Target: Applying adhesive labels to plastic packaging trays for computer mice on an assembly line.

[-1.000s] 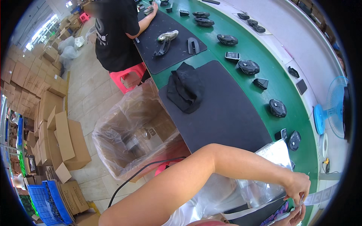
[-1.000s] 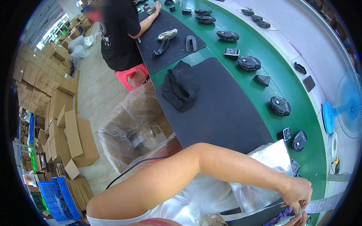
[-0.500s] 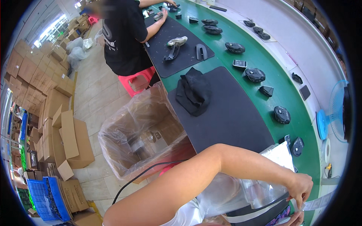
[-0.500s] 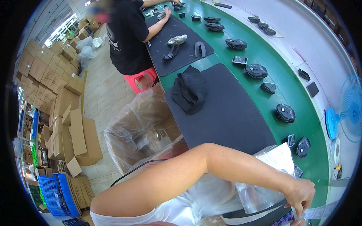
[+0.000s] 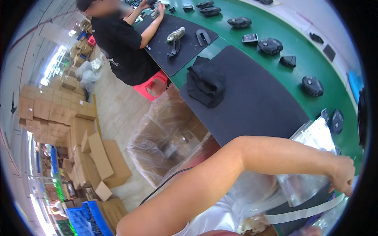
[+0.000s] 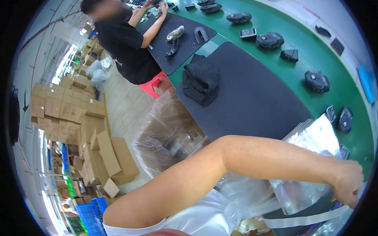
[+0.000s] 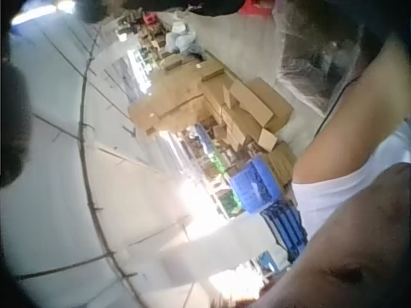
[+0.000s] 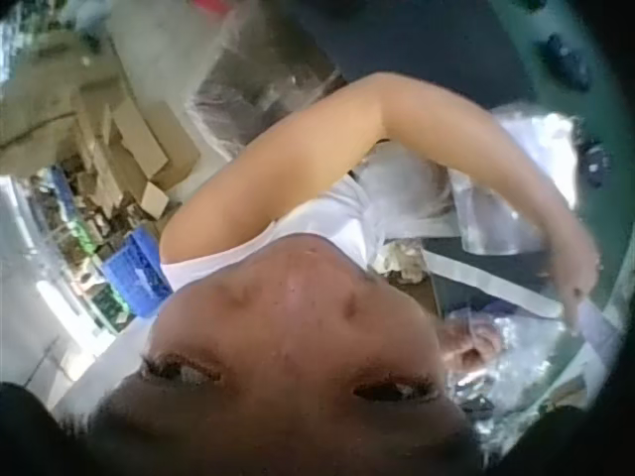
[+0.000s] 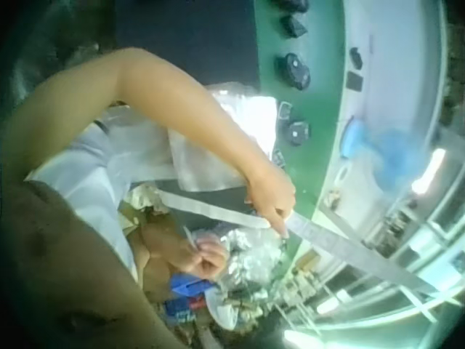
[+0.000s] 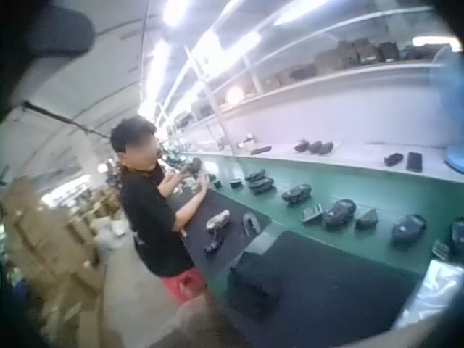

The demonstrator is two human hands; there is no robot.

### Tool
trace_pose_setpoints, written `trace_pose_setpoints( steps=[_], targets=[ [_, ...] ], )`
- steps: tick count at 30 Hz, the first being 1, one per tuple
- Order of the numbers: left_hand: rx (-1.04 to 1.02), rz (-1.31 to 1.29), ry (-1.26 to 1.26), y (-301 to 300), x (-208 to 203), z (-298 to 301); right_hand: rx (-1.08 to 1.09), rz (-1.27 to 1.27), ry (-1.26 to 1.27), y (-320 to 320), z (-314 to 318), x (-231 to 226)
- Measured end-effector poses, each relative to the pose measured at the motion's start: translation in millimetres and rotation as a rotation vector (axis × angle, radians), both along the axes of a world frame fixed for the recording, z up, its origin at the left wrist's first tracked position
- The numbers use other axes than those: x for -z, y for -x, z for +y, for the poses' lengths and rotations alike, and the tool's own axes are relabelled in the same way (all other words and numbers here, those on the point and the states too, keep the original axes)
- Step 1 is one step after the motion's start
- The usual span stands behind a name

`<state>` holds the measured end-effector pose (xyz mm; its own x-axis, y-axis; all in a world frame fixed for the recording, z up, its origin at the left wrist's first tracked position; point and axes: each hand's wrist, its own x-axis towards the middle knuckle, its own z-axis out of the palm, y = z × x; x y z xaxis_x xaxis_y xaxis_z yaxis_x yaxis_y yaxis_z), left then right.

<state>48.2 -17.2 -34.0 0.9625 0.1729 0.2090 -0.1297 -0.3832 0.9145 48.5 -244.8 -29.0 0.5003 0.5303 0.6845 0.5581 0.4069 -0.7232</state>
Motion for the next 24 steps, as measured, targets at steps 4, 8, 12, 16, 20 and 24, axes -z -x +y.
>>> trace_pose_setpoints(
  steps=[4, 8, 12, 16, 20, 24],
  targets=[
    [0.005, -0.008, -0.099, -26.1, 9.0, -4.1, -0.741, 0.267, 0.389, 20.5, -0.4, 29.2],
    [-0.006, -0.01, -0.188, -34.7, 17.8, -1.4, -0.609, 0.295, 0.792, 62.6, 1.5, 27.1],
    [0.019, 0.023, -0.034, 3.8, 1.4, -2.4, -0.494, 0.327, 0.945, 58.9, -25.5, 52.6],
    [0.043, -0.047, -0.101, -7.7, 0.7, -16.8, -0.289, 0.055, 0.733, 68.3, -11.9, 49.6],
    [0.007, 0.075, -0.101, 19.0, -0.3, 5.9, -0.159, 0.158, 0.819, 74.3, 5.0, 40.9],
    [0.028, 0.109, 0.024, -3.1, -9.7, 1.0, -0.189, 0.163, 0.853, 61.4, 0.1, 36.7]
  ],
)
